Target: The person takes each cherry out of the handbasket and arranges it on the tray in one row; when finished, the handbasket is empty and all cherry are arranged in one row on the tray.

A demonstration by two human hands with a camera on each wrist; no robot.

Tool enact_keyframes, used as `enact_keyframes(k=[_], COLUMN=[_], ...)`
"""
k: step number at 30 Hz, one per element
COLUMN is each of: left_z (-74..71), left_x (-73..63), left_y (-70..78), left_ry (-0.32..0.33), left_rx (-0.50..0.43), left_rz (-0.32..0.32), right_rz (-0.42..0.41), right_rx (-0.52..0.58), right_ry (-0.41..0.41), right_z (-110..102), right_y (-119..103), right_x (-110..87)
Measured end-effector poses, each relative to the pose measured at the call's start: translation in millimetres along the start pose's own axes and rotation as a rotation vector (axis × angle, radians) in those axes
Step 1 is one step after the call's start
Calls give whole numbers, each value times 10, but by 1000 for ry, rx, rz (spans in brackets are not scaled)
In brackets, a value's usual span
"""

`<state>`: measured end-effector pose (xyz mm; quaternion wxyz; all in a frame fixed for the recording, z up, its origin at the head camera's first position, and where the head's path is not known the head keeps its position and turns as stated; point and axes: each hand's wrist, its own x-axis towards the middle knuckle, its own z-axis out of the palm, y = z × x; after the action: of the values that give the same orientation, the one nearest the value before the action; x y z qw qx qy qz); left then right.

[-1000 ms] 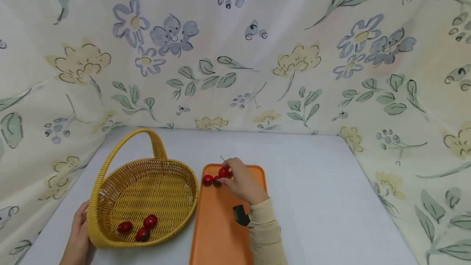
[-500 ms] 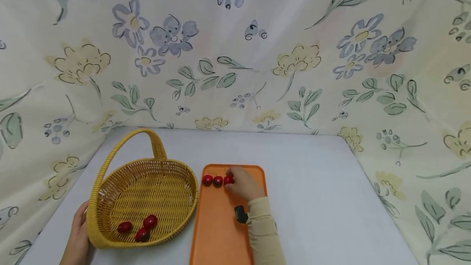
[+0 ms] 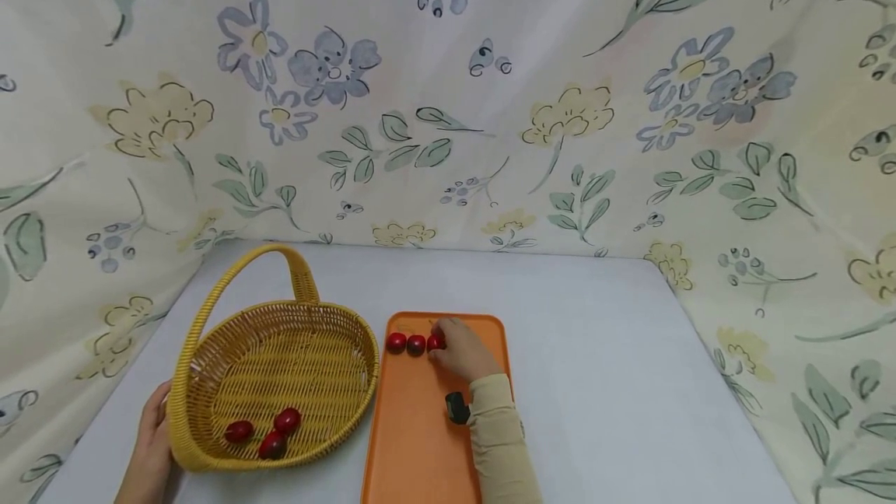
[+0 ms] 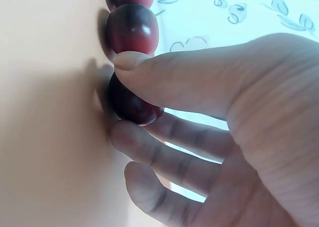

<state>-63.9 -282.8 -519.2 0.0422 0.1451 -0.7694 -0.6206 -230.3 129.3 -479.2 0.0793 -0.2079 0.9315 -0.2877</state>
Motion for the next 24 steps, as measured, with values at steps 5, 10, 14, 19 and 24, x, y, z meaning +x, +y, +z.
enact_keyframes(k=[5,10,14,19,24], left_z=[-4,6,14,14,20], left_x=[8,17,28,20,-3], left_y=[-15,3,-13,-34,-38], left_ry=[0,12,13,14,23], left_rx=[-3,-3,11,16,56], left_rz=[-4,-26,10,33,52], right_rz=[-4,7,24,-3,-163], right_rx=[-11,-21,-16,7,-117], right_ry=[2,1,2,21,5], right_z=[-5,1,-14,-157,-305], right_y=[-10,0,-9,-214,-745], right_x=[-3,5,-17,-118,-165])
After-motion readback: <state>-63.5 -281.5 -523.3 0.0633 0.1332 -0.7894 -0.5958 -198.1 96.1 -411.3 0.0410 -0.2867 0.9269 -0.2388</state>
